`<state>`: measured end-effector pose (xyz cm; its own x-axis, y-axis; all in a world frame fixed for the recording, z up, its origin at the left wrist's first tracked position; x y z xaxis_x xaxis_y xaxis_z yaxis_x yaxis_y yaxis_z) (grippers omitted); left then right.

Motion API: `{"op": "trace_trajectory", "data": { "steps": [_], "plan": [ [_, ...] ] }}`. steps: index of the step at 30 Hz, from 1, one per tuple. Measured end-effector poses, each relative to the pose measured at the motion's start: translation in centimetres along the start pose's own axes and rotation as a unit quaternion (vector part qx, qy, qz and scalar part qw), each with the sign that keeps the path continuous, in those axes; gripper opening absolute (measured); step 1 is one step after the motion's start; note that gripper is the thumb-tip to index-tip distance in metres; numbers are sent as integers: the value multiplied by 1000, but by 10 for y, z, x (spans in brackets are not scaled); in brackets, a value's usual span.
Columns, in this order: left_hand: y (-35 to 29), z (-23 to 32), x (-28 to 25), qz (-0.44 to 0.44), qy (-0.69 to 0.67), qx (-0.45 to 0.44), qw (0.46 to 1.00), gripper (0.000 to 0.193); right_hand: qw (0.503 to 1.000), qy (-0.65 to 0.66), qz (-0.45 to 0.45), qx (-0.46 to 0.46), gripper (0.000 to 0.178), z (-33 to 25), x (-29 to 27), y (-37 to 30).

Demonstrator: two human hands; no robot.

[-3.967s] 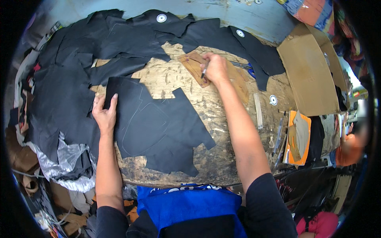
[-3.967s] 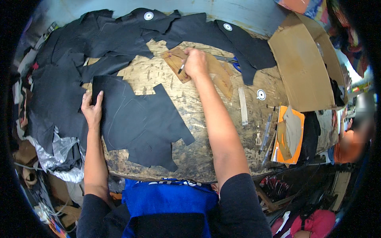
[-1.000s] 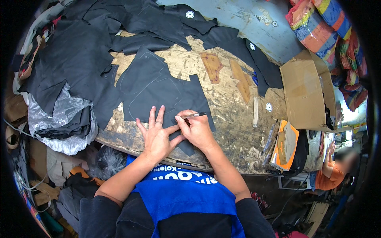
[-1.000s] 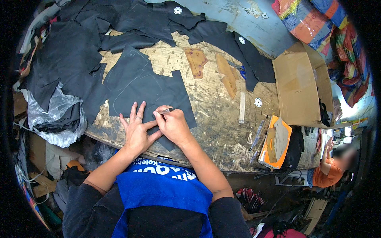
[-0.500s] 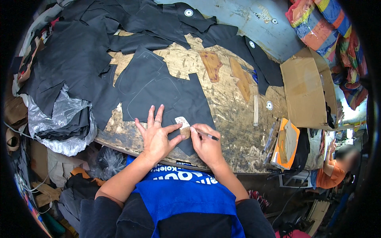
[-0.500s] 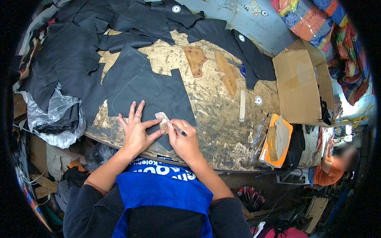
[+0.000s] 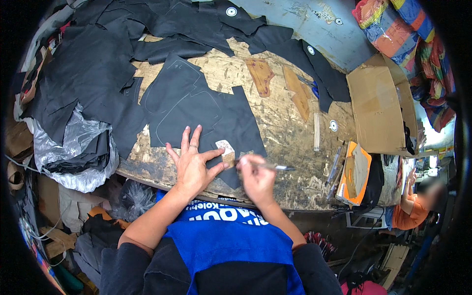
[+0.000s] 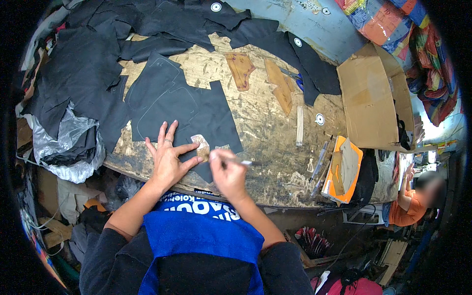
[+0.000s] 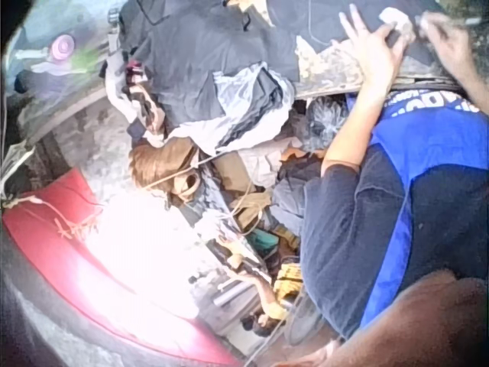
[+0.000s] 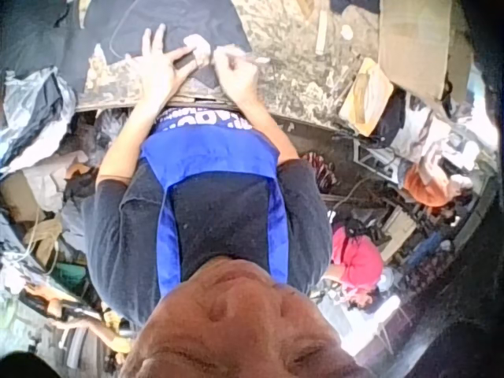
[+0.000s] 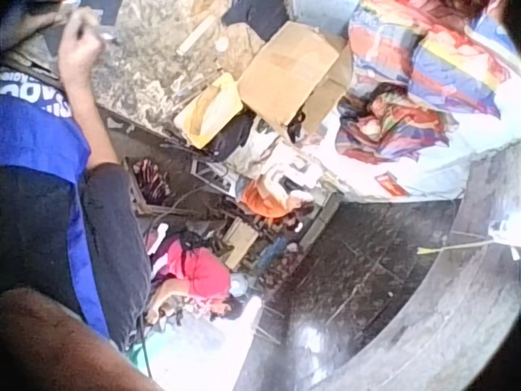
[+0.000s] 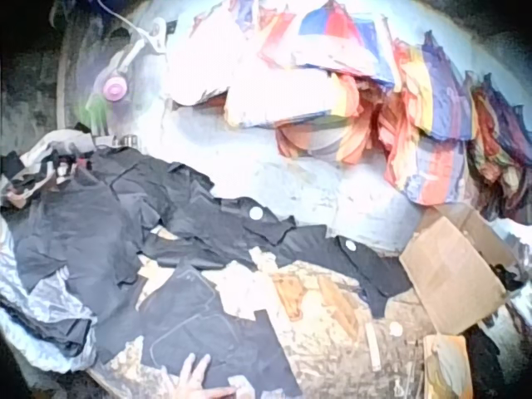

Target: The person lays black fabric pieces on a work table, places a pattern template on them, and uses a pen to trace outlines. They reposition the fabric and template repeatedly to mark multiple pieces.

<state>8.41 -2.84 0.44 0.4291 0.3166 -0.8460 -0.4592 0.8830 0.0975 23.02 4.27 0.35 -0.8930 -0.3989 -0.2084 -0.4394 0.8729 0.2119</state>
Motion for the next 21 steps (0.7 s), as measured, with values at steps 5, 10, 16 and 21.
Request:
{"op": "trace_trajectory", "data": {
  "steps": [5, 10, 16, 21],
  "plan": [
    [-4, -9, -5, -17, -41, 1, 999, 36, 996, 89, 6, 30, 12, 26, -3, 10],
    [-12, -27, -17, -36, -65, 2, 997, 44, 1000, -7, -23, -7, 12, 26, 3, 7],
    [-18, -19, -20, -54, -14, 86, 995, 50, 993, -75, -14, -86, 9, 8, 5, 11],
    [-18, -25, -18, -65, -29, 87, 994, 47, 995, -70, -7, -76, 7, 8, 5, 11]
  ]
}}
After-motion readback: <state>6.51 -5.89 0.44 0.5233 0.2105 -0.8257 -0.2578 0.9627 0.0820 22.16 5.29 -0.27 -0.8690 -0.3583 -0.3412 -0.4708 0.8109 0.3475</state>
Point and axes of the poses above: each hand's wrist, its own y-axis towards the middle knuckle, its own x-axis out of the palm, z = x × y, the point moved 7 cm from there along y, towards the middle knuckle, and after that the axes turned 2 degrees about z, right-handed, at the moved point
